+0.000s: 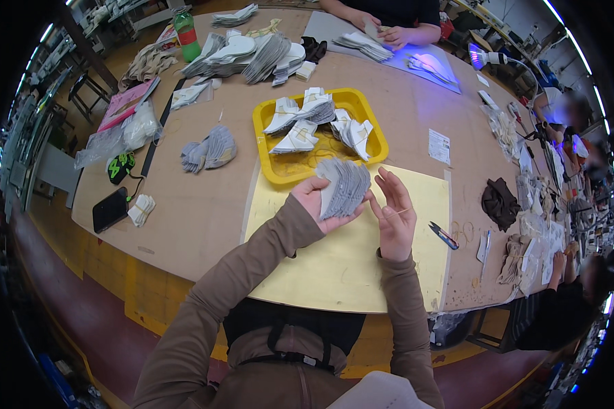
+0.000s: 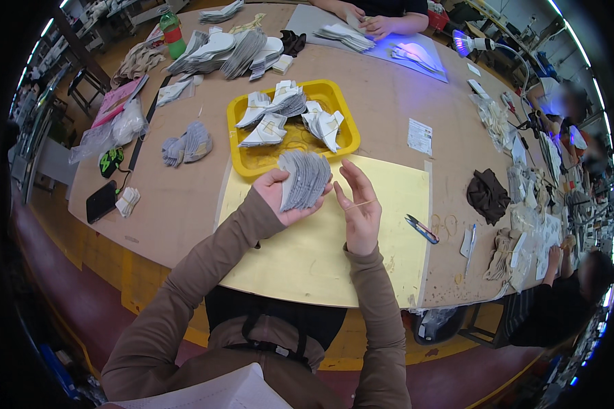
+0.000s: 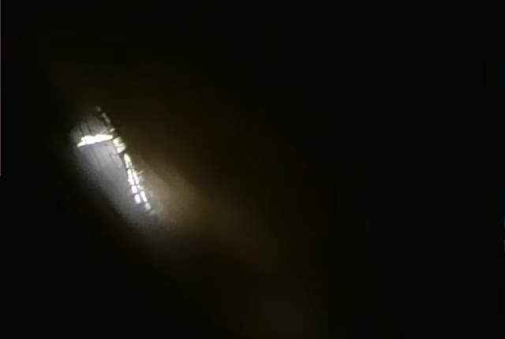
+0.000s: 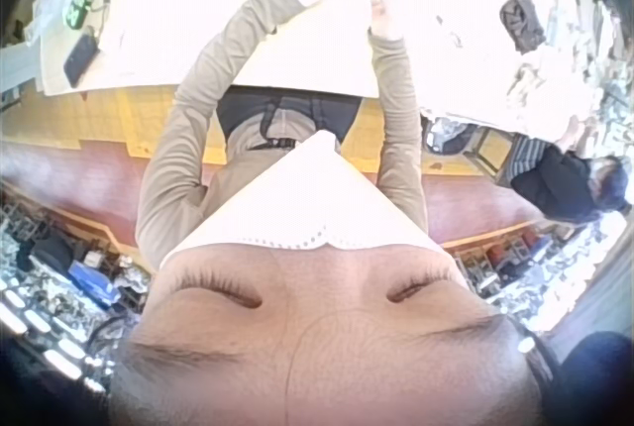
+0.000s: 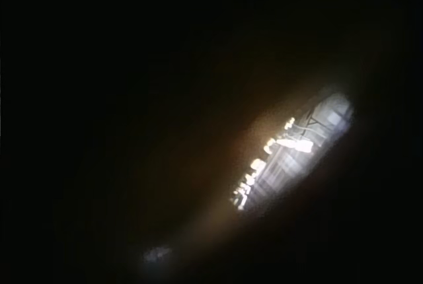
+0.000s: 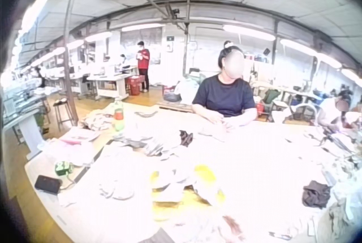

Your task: The person folds small fabric items at a workbench, repeatedly picking them up, aligning edges, and placing them into a yellow tray. The person also handles a small green and black device, manipulating its cable.

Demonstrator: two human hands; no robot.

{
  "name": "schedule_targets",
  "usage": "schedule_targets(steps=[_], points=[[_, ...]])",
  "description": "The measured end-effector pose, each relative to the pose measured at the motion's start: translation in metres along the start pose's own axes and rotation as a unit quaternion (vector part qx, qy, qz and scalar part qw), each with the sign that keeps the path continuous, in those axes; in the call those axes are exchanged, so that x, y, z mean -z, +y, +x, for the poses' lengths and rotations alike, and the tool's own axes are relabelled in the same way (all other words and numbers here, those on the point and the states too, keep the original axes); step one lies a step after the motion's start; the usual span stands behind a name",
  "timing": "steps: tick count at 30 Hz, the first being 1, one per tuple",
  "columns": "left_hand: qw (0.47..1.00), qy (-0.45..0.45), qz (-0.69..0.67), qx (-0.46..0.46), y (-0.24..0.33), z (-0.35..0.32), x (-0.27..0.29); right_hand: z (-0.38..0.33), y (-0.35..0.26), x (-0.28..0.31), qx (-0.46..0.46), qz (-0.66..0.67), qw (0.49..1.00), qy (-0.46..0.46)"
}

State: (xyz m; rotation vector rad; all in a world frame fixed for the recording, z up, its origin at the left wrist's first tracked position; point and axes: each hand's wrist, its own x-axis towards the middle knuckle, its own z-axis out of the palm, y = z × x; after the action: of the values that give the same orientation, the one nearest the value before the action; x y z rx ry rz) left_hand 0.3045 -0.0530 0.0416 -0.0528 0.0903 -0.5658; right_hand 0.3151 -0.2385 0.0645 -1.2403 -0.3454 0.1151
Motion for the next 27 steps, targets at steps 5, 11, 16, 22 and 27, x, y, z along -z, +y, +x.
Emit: schedule_targets(steps=[5, 11, 16, 22, 27], points=[[0.987, -0.04, 0.125, 0.09, -0.005, 0.001, 0.023, -0.002, 0.005, -0.004, 0.026, -0.017, 0.999, -0.045], [0.987, 0.023, 0.109, 0.113, -0.014, 0.002, 0.006, -0.007, 0.001, -0.006, 0.0, 0.038, 0.999, -0.02], [0.997, 0.017, 0.067, 0.04, 0.0, -0.006, -0.012, -0.002, 0.003, -0.004, -0.03, 0.096, 0.995, 0.01], [0.998, -0.044, -0.015, 0.034, 0.005, -0.004, -0.022, -0.003, 0.005, 0.001, -0.014, 0.041, 0.999, -0.012], [0.997, -0.007, 0.065, 0.045, 0.011, -0.012, -0.006, -0.007, 0.003, -0.01, 0.032, 0.04, 0.998, -0.021]])
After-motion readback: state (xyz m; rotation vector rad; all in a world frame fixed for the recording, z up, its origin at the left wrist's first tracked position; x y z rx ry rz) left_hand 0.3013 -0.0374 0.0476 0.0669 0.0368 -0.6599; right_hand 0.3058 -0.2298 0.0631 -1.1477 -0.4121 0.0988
